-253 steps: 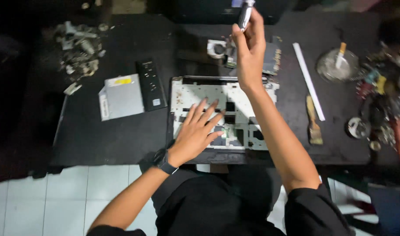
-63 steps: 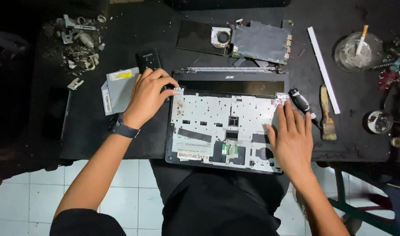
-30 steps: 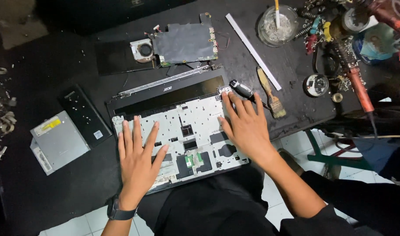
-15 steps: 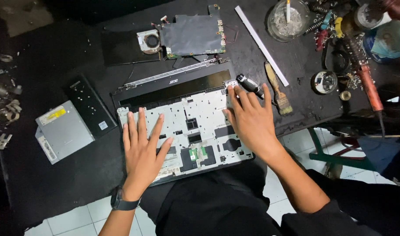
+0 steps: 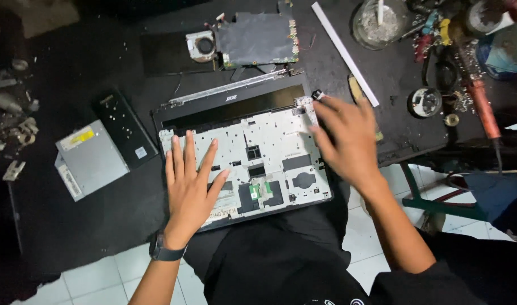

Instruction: The person uses a handheld electric screwdriver to remove screws from a disassembled laptop chassis. After removing the screws, the person uses a brush to sweep dust and debris from the interior of the laptop casing.

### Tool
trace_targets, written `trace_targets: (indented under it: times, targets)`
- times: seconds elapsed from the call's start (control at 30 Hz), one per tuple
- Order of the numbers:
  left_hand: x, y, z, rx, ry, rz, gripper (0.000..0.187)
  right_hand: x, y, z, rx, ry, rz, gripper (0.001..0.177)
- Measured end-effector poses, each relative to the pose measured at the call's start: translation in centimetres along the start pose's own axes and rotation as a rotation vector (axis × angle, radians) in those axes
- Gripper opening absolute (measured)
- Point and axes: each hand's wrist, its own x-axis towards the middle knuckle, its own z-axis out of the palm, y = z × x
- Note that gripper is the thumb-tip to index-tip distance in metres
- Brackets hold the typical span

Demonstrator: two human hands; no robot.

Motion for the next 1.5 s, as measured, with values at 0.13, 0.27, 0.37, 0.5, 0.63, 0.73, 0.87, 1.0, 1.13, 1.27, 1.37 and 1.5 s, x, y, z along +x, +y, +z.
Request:
trace_targets:
  times: [0.13,0.27,0.37,0.5,0.63,0.73,0.87,1.0,1.13,1.27,1.37,1.5]
  targets:
    - [-0.1,0.0,-0.1,-0.002,0.018,0.017,0.063,-2.9,7.4,0.3,-0.167,0.171,0.161,0.024]
    - [0.1,0.1,-0.4,-0.046,0.015,0.011,0.062,-3.6,10.0,0.0,-0.247,0.020,0.336,0.029]
    - [-0.2,-0.2,-0.7,-0.163,-0.009,-0.011,0.061,-3.7,10.1,-0.2,-0.190,-0.106,0.400,0.031]
    - [-1.4,-1.0,-2.7,-0.402,0.133,0.005,0.041,-2.6,9.4,-1.1,-0.166,-0.241,0.452,0.036]
    - [-3.9,-1.1,-5.2,-0.511,0.226,-0.123,0.032,-3.4,10.3,-0.5,-0.119,-0.273,0.400,0.032]
    - [-6.4,-1.4,-5.4,-0.517,0.317,-0.212,0.028,-3.1,9.3,-1.7,-0.113,-0.302,0.412,0.037]
    - [-10.0,-0.2,-3.6,-0.671,0.343,-0.462,0.023,-3.7,10.2,-2.3,0.161,-0.189,0.487,0.030]
    - [-14.4,0.9,-0.6,-0.926,0.286,-0.612,0.040,-3.7,8.0,-4.1,0.588,-0.030,0.459,0.046]
    - [-17.1,1.8,2.7,-1.064,0.044,-0.878,0.036,-2.2,-2.1,-3.8,0.735,-0.393,0.427,0.023]
    - [-14.0,3.9,1.7,-1.233,-0.183,-0.708,0.026,-0.3,-6.2,-0.4,0.828,-0.805,0.115,0.022]
    - [-12.6,4.7,2.5,-1.327,-0.116,-0.656,0.024,2.1,-4.3,2.4,0.640,-0.509,-0.096,0.013]
    - [-11.1,5.7,2.4,-1.232,0.010,-0.774,0.050,1.0,-6.3,2.5,0.146,-0.457,-0.298,0.014]
